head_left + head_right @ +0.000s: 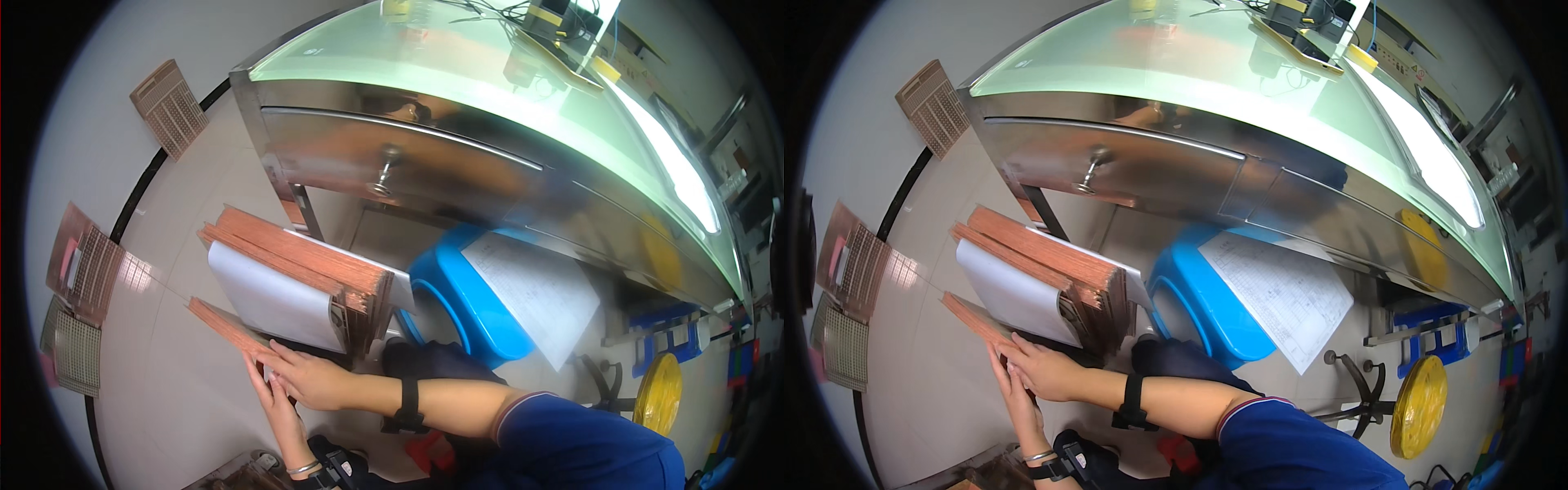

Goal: Inspecting and organizing large sheets of circuit boards in a fabrication facility.

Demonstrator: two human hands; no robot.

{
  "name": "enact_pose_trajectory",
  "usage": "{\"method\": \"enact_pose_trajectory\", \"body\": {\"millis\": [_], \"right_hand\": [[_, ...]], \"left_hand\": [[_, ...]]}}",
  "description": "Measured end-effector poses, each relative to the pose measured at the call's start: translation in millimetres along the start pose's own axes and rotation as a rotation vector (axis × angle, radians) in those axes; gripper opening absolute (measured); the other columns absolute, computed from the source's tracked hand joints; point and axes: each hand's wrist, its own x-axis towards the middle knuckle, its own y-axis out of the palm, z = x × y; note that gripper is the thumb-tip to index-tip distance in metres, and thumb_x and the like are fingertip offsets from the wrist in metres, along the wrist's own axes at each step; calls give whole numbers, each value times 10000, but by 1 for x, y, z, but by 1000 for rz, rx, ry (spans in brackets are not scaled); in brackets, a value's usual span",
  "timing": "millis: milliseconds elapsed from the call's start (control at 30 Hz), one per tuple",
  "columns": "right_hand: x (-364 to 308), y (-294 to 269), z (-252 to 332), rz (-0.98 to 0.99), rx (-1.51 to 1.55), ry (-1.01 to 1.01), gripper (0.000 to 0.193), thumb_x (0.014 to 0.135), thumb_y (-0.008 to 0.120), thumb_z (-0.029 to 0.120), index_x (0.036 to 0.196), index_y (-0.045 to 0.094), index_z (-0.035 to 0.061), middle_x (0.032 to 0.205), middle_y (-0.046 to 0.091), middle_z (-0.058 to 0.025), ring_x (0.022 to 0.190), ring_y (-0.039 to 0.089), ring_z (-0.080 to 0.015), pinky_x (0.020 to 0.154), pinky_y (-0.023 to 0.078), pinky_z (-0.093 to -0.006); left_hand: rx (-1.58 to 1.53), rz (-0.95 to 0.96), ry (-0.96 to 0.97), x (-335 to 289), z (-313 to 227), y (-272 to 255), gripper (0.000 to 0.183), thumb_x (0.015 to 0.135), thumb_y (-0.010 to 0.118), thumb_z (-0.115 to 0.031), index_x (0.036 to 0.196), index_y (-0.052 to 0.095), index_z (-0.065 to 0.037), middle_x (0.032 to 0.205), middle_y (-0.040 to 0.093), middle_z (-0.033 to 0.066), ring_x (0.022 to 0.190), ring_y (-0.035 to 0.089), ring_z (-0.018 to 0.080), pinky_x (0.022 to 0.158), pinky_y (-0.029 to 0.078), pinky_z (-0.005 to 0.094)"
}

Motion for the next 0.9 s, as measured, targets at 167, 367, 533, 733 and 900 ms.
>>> {"method": "enact_pose_trajectory", "body": {"millis": [167,367,533,733,900], "right_hand": [[-6,3,3,-65,27,-83,478,956,386,205,1400,261,80,1418,333,-173,1281,346,-399,990,401,-448],[-35,-38,39,14,128,166,476,948,409,222,1380,294,59,1348,420,-218,1195,455,-388,982,409,-427],[-145,-148,57,195,96,-84,378,940,483,219,1274,491,41,1293,503,-179,1146,524,-318,972,419,-374],[-290,-271,-33,-496,-692,889,406,844,573,321,1114,593,19,1070,616,-218,952,606,-381,813,491,-417],[-445,-325,-170,-659,-846,995,720,796,592,517,1271,450,-6,1178,544,-279,1000,587,-394,829,486,-397]], "left_hand": [[-136,-78,13,5,-4,11,615,972,446,-302,1471,133,-128,1481,191,184,1331,286,284,1069,274,343],[99,-197,-60,13,3,16,722,930,528,-286,1465,93,-70,1460,228,179,1234,391,307,1013,342,395],[151,-177,-56,7,-9,25,730,920,534,-254,1461,87,-54,1476,197,173,1289,316,303,1050,295,386],[164,-200,3,7,0,9,716,923,527,-252,1460,97,-54,1489,175,162,1350,253,290,1088,249,382],[149,-160,69,13,8,25,688,929,514,-202,1454,104,-31,1483,188,164,1321,293,268,1082,268,382]]}}
